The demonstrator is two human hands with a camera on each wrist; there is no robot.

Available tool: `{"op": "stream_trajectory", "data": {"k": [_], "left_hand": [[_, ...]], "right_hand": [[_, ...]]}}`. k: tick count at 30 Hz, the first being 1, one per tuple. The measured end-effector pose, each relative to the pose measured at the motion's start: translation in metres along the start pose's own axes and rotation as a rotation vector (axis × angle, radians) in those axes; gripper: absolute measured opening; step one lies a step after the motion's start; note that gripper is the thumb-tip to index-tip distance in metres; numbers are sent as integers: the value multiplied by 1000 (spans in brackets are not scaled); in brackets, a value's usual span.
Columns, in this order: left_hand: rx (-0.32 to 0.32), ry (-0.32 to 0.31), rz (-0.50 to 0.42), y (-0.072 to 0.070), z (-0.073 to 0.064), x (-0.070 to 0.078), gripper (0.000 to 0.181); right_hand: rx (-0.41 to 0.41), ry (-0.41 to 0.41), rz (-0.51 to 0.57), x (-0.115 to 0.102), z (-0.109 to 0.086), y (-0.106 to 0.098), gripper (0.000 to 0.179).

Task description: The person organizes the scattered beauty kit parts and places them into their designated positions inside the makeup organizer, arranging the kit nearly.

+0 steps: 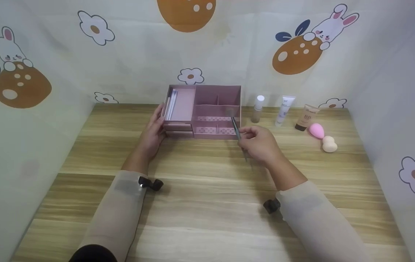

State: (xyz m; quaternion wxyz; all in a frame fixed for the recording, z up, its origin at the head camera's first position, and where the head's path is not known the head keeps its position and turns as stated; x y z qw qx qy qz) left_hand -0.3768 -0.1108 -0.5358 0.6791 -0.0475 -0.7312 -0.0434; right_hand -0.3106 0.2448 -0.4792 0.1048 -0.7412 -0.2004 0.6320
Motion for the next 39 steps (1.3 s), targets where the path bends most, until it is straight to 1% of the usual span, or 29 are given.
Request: {"op": "stream_trajectory", "data": {"k": [9,12,16,21,27,31,34,35,37,39], "left_hand": [[5,-2,-13,0,1,0,56],[11,1,-11,-1,0,1,56],[15,5,4,-2,0,3,57],[22,-10,29,-2,0,1,57],[26,-2,17,-2,1,1,56],[11,-3,7,-1,1,2,52],[3,-1,10,0,1,2,52],[3,-4,13,0,1,2,53],[7,-10,14,-1,0,1,53],[13,-18,15,-2,-1,1,52]], "right_hand": [[-61,-26,150,-27,12,25,43],[-86,-43,172,-35,19,35,43],[-110,-55,171,-46,28,49,42],[-119,-51,163,-58,41,66,39],[-98,-28,104,-74,62,83,36],[-85,-20,53,-86,75,91,34],[-69,-7,44,-96,82,96,33],[-64,0,37,-98,85,98,33],[-61,19,58,-103,90,102,31],[-58,34,48,-107,94,105,30]]}}
Point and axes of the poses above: each hand's wrist, its own z-axis towards the middle knuckle, its own y-axis out of the palm, x = y × z, the point moved 7 cm from there along z, towards the middle knuckle, and after that the axes turned 1 degree about -y, right-handed, at the moved point
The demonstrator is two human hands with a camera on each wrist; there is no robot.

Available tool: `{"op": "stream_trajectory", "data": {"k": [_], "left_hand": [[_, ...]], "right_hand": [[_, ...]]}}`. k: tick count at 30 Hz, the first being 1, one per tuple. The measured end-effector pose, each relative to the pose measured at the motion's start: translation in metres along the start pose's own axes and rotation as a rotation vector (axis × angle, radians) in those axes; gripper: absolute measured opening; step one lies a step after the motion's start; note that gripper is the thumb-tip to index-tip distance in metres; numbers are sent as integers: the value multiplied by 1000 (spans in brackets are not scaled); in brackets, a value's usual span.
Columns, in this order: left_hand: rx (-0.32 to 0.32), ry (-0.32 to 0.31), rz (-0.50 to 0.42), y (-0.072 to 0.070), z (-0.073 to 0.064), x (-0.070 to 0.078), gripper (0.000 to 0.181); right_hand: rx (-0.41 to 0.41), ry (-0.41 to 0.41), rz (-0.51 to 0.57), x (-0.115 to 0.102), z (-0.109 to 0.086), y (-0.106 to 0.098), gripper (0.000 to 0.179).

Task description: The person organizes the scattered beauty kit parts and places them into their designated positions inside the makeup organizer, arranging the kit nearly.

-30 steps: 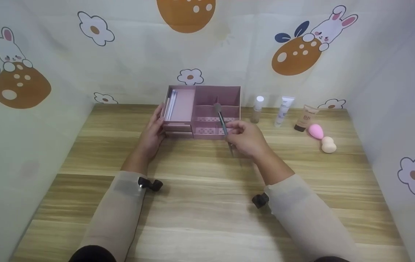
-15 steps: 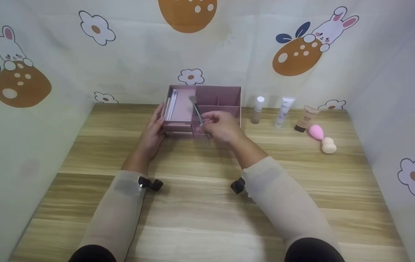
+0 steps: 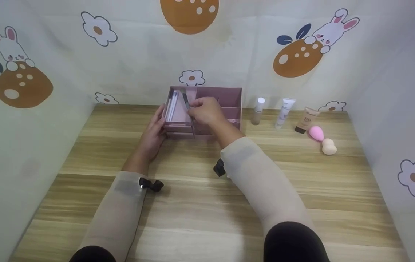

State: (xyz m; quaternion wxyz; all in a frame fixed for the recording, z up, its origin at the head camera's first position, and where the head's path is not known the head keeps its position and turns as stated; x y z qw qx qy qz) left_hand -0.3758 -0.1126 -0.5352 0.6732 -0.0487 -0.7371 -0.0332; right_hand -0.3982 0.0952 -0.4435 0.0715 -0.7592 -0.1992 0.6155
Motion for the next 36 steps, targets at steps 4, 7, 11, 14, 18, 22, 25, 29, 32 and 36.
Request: {"op": "stream_trajectory", "data": {"k": [4,7,11,14,18,22,25,29,32,36], "left_hand": [[0,0,0,2,0,1,52],[6,-1,11,1,0,2,54],[13,0,30,1,1,2,56],[12,2,34,1,1,2,56],[15,5,32,1,0,2,55],[9,41,15,1,-1,3,57],[3,62,2,1,-1,4,58],[7,57,-11,2,0,4,56],[1,52,-28,3,1,4,55],[-9,46,-46,3,1,3,53]], "right_hand": [[17,10,-22,-9,8,2,30],[40,-5,-52,-19,13,6,32],[57,5,-112,-26,18,8,35],[65,20,-144,-27,21,7,36],[80,4,-177,-27,24,5,34],[88,-32,-201,-27,28,5,33],[92,-43,-211,-27,30,5,31],[94,-35,-251,-27,31,5,29],[86,-29,-291,-28,31,6,29],[65,-1,-319,-29,31,7,27]]}}
Point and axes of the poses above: each hand's wrist, its own z-axis towards the middle knuckle, its own y-axis out of the palm, x = y × z, the point moved 7 cm from there along z, towards the middle knuckle, and after that the axes turned 1 degree about -y, right-handed, at the moved point
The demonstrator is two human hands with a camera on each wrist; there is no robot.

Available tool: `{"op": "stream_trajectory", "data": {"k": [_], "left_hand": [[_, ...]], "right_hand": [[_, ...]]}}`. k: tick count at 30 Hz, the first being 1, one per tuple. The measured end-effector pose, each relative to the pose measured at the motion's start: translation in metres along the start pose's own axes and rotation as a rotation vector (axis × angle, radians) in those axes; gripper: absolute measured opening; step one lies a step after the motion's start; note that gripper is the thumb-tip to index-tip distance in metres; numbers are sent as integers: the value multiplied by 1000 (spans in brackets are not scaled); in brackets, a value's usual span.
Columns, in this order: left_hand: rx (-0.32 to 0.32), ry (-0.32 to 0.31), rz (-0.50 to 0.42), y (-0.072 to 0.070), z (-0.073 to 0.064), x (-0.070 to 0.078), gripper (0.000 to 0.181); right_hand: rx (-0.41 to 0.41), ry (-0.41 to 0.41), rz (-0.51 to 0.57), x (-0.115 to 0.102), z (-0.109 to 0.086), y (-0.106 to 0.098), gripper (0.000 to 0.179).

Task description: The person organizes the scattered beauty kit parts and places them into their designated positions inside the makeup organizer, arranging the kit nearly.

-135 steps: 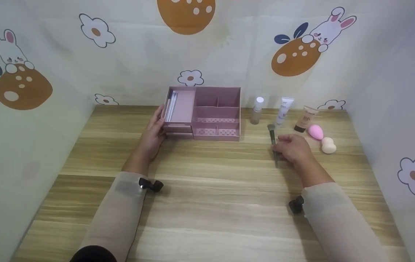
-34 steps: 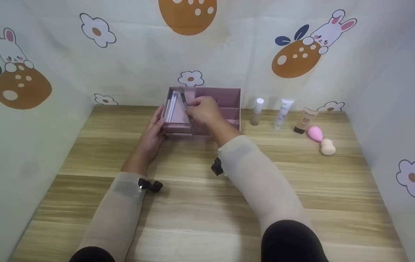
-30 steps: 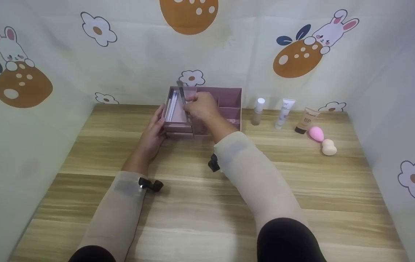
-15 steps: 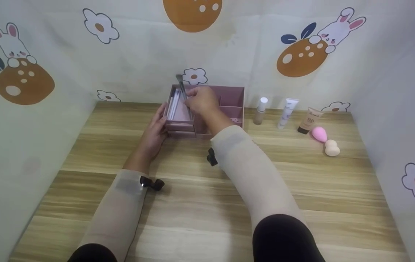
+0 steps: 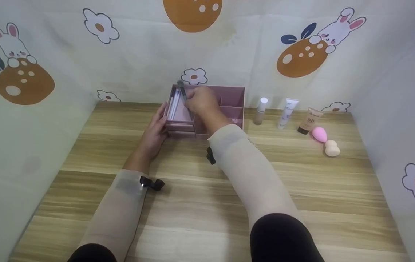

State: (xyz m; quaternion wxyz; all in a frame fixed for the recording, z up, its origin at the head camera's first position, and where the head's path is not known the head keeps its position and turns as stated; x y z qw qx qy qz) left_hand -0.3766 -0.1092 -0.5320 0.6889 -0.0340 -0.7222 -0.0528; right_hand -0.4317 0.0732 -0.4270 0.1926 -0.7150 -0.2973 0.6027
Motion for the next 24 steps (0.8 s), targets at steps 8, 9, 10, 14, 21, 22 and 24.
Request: {"op": "stream_trajectory", "data": {"k": [8,9,10,14,21,22,24], "left_hand": [[1,-17,-1,-1,0,-2,52],[2,-17,5,-1,0,-2,52],[4,-17,11,-1,0,-2,53],[4,-10,22,-1,0,-1,54],[5,-9,12,0,-1,0,51],[7,-11,11,0,-1,0,51],[12,-15,11,0,-1,0,52]], "right_hand": [[-14,32,-22,-1,-1,1,23],[-12,35,-21,-1,-1,1,23],[-11,36,-21,-1,-2,1,24],[-10,27,-30,-1,-1,1,28],[10,-2,-61,-1,1,0,37],[12,0,-55,-1,1,0,38],[18,-3,-46,0,2,0,38]]}}
Point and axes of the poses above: each hand's wrist, its own z-axis towards the middle knuckle, its own y-axis out of the palm, x = y × z, the point moved 7 cm from there along z, towards the middle knuckle, and after that the axes turned 1 degree about -y, right-handed, at the moved point
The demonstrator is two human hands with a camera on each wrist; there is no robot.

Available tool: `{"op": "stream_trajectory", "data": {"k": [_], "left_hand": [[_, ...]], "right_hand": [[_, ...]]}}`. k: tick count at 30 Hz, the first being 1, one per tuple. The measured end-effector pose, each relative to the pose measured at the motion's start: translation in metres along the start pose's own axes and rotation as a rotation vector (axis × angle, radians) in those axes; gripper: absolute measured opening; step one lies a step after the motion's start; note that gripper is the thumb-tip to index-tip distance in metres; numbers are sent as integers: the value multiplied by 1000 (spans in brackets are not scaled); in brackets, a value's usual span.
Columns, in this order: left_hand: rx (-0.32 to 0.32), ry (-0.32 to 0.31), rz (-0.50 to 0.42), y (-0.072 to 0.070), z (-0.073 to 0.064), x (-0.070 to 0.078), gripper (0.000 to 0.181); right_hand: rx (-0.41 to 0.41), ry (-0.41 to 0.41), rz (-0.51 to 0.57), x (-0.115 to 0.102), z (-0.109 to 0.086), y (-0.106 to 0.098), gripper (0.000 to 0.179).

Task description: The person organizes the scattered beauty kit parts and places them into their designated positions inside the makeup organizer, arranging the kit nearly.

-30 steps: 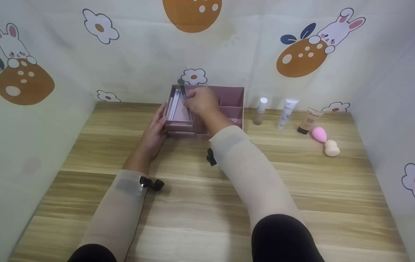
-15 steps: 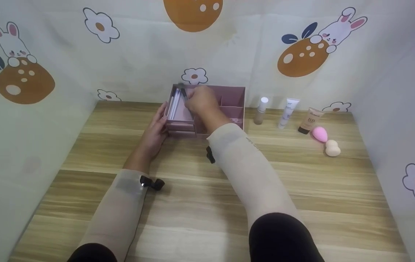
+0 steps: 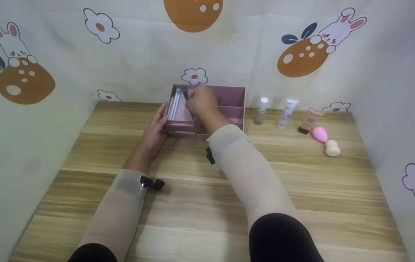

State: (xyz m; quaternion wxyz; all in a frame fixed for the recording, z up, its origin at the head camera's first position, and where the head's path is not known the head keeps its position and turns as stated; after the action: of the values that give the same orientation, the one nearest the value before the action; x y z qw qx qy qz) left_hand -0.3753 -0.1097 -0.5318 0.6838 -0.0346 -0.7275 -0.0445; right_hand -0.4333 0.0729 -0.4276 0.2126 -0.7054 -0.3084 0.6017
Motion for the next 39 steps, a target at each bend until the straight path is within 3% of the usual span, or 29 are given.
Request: {"op": "stream_trajectory", "data": {"k": [6,11,25,31,39], "left_hand": [[18,-25,19,0,0,-2,51],[20,-40,25,-1,1,-4,52],[-7,14,0,-1,0,-2,53],[-14,10,0,-1,1,-3,51],[5,-18,13,-2,1,-4,51]], "right_hand": [[11,7,86,7,0,-1,39],[25,-34,197,14,-3,-2,43],[62,-104,487,36,-23,-14,45],[52,-114,513,52,-37,-27,47],[114,-147,594,81,-57,-57,43]]}}
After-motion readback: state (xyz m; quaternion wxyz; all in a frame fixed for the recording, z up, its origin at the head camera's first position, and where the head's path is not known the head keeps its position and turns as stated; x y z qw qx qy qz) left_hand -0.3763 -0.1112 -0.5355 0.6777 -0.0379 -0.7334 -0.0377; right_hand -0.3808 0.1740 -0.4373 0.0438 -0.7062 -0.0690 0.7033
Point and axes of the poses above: each hand's wrist, its own z-axis towards the middle knuckle, its own y-axis out of the palm, x = y × z, the point moved 7 cm from there along z, towards the middle knuckle, and after that the axes turned 1 degree about -y, right-handed, at the moved point
